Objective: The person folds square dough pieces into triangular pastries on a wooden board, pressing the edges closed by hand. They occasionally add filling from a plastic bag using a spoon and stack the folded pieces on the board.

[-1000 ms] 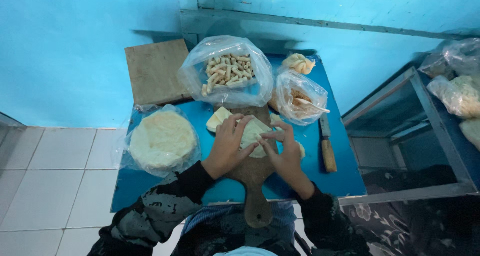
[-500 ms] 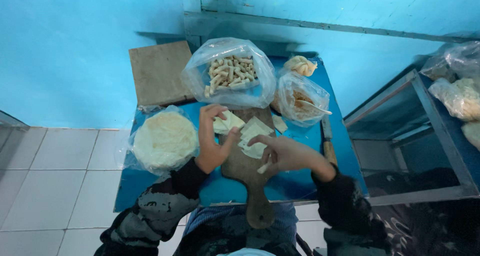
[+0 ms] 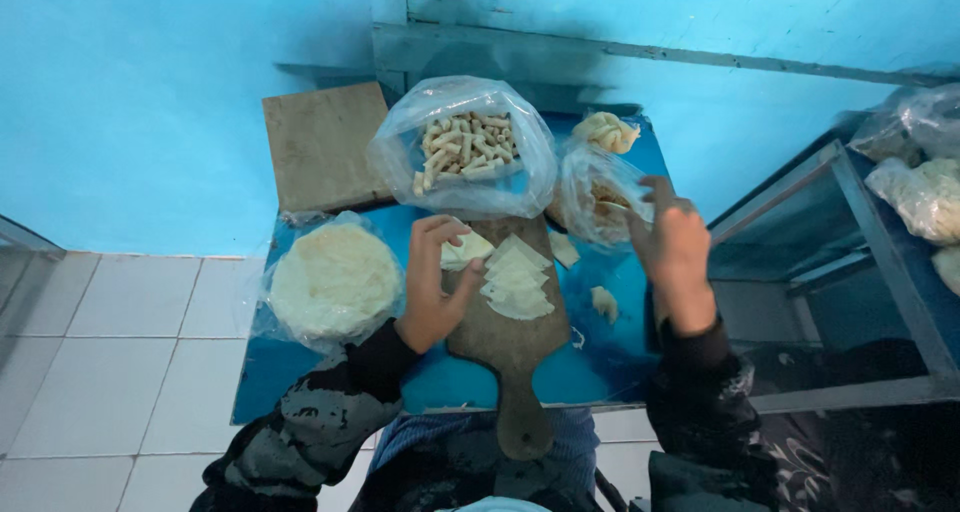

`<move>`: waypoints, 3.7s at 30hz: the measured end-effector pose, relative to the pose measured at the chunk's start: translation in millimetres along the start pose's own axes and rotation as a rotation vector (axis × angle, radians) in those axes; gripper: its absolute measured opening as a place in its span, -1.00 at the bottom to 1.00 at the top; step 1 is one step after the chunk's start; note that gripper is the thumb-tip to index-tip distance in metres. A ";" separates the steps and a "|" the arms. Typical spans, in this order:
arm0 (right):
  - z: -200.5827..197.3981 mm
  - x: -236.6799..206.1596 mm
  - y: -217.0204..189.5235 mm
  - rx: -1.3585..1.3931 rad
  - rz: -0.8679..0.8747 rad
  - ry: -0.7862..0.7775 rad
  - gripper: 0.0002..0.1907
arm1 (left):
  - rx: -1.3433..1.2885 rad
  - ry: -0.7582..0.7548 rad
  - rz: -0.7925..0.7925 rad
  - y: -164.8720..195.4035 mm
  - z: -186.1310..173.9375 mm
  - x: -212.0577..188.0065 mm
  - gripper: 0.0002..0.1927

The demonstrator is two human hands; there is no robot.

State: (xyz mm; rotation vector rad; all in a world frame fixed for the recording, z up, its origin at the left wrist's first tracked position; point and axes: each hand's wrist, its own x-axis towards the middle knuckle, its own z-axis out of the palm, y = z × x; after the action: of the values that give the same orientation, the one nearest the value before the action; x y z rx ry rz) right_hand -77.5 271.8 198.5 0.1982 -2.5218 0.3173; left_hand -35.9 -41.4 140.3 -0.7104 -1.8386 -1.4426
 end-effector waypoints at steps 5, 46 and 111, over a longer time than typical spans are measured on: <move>29.9 -10.2 41.8 -0.004 0.097 -0.098 -0.52 | 0.066 -0.055 -0.025 -8.6 5.5 -9.6 -0.61; 69.3 -20.4 55.5 0.455 0.123 0.203 -0.70 | 0.523 -0.600 -0.052 -12.4 12.5 -27.8 -0.65; 33.1 -76.3 -29.1 -0.030 -0.010 0.175 -0.50 | -0.066 -0.549 -0.065 -32.0 29.2 -36.3 -0.80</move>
State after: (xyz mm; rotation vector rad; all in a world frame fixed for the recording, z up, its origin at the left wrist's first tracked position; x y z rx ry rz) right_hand -26.7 240.4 133.8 0.1640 -2.3503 0.2808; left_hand -43.4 -20.8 88.2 -1.1802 -2.2427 -1.4490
